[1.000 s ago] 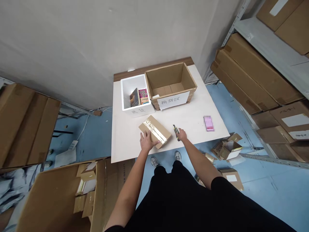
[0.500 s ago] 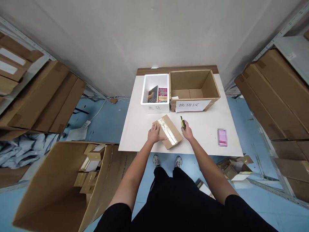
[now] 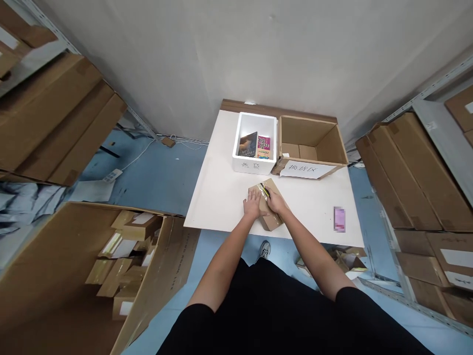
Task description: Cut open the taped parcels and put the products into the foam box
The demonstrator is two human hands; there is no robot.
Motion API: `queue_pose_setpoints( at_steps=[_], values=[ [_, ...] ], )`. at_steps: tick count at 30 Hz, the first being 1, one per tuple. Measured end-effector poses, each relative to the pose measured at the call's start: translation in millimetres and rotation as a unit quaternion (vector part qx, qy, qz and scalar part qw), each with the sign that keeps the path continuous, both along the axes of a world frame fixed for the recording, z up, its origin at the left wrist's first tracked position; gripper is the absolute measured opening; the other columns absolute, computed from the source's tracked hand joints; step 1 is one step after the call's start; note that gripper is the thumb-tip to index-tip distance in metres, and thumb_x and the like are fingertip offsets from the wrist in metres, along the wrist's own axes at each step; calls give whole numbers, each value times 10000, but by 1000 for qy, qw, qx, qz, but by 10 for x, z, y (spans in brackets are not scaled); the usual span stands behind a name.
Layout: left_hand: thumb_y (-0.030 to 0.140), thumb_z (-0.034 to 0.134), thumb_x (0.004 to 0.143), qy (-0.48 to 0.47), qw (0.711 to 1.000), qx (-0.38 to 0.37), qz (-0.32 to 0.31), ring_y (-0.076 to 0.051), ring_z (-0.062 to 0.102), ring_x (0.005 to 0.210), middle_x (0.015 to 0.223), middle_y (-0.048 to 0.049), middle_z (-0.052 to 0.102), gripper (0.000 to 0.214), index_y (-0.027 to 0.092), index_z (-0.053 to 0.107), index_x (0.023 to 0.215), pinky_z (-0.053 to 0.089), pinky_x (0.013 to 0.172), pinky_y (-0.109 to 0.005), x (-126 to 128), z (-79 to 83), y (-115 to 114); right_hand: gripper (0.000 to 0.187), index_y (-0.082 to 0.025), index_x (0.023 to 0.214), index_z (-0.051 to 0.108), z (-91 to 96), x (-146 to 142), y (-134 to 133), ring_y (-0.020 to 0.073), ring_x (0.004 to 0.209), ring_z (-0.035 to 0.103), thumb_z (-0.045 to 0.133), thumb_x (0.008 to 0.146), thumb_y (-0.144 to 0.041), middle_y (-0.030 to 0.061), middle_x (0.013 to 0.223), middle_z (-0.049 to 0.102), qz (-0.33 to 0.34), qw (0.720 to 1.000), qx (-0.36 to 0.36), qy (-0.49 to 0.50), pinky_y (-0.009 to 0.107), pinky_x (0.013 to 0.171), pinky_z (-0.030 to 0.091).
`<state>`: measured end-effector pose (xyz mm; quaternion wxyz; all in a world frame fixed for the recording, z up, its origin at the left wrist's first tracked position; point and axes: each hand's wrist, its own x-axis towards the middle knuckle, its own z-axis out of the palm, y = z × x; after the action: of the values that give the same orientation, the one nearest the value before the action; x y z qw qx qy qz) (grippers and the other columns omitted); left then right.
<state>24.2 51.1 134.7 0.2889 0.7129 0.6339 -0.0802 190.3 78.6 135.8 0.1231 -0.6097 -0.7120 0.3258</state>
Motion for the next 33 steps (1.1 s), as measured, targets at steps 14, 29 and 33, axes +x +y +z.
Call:
queue_pose_setpoints(
  at_steps=[14, 29, 33],
  values=[
    [832, 731, 690, -13, 1000, -19, -7, -399, -242, 1603, 1791, -59, -92, 1364, 270, 44, 1725, 328, 1215, -651, 25, -42, 19, 677, -230, 1639, 416, -29, -41, -49, 335, 1141, 703, 527, 974, -290, 122, 1311, 736, -13, 998, -17, -52, 480, 1056, 515],
    [746, 724, 768, -10, 999, -15, -35, -365, -132, 1636, 1795, -58, -38, 1227, 304, 92, 1722, 318, 1229, -608, -109, -22, 104, 689, -260, 1619, 455, 55, 91, -73, 334, 1081, 712, 638, 963, -365, 107, 1196, 773, 17, 996, -41, -83, 414, 980, 518],
    [735, 734, 765, -15, 999, -12, -34, -367, -144, 1634, 1796, -56, -47, 1227, 318, 86, 1720, 307, 1229, -621, -120, -29, 99, 722, -254, 1625, 449, 61, 118, -130, 340, 1078, 715, 665, 941, -334, 119, 1190, 772, 13, 992, -56, -109, 401, 958, 518]
  ],
)
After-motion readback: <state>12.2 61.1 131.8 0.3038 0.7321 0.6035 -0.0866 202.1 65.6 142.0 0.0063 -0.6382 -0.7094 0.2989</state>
